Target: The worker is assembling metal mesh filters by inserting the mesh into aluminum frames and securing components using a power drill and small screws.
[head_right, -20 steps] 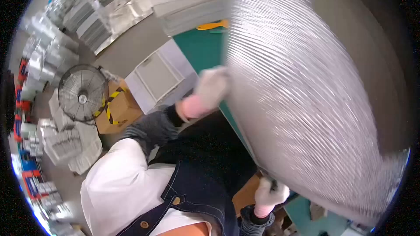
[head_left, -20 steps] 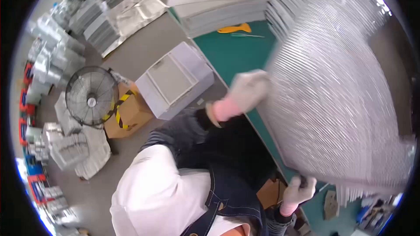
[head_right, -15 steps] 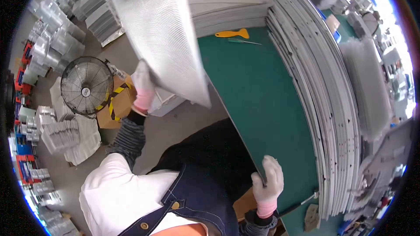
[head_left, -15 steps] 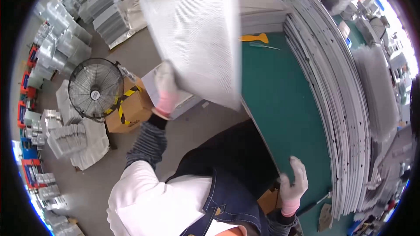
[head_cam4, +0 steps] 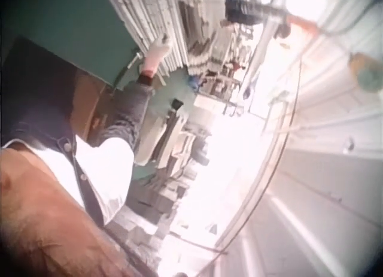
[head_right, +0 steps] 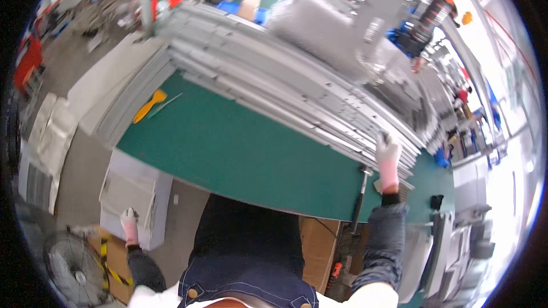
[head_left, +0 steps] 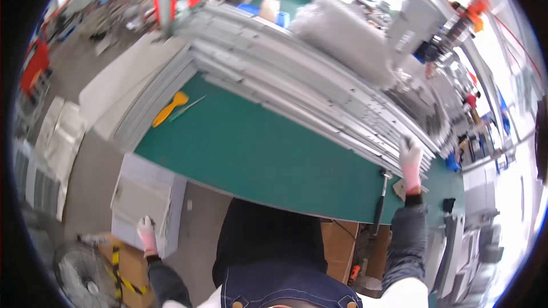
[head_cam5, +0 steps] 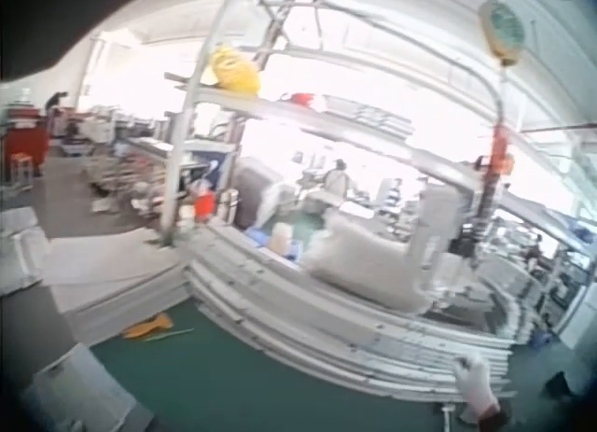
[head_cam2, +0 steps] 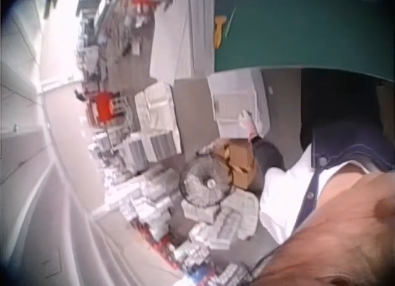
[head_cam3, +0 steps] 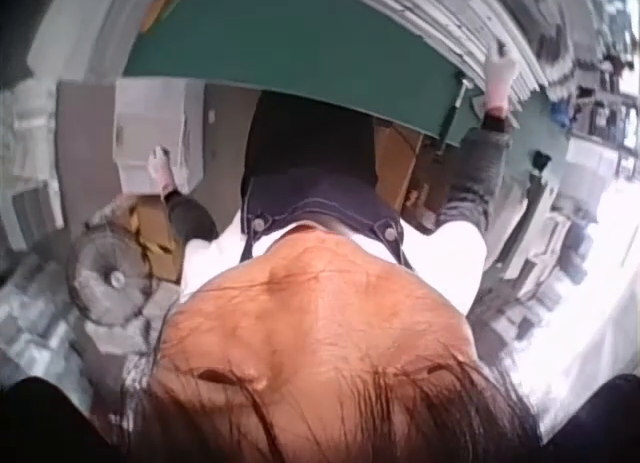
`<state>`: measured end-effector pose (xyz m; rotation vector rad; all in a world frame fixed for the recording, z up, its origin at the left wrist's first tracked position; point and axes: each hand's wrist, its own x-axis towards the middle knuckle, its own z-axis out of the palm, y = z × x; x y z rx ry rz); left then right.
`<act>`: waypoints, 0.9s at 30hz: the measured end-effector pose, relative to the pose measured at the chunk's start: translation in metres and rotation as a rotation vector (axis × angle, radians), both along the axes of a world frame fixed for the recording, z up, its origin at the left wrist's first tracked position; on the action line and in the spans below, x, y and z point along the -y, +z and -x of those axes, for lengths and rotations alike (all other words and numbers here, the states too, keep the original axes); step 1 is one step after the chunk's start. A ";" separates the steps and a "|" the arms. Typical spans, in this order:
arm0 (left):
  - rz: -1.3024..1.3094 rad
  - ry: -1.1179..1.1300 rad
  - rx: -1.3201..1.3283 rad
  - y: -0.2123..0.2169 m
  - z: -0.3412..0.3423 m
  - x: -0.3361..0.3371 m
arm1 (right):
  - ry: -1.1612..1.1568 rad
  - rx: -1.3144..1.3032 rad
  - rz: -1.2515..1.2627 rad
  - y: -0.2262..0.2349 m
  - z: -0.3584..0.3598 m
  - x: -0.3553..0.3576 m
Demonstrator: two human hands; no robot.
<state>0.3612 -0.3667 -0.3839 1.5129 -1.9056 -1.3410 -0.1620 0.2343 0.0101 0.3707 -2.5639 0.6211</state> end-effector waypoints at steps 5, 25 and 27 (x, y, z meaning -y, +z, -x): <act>-0.128 -0.495 -0.206 0.324 0.151 -0.074 | 0.140 -0.378 0.185 0.093 0.129 -0.003; 0.889 -0.832 0.821 0.419 0.445 0.105 | 0.776 0.280 -0.172 0.125 0.208 0.179; 0.929 -0.829 0.818 0.411 0.451 0.101 | 0.670 0.044 -0.111 0.122 0.199 0.173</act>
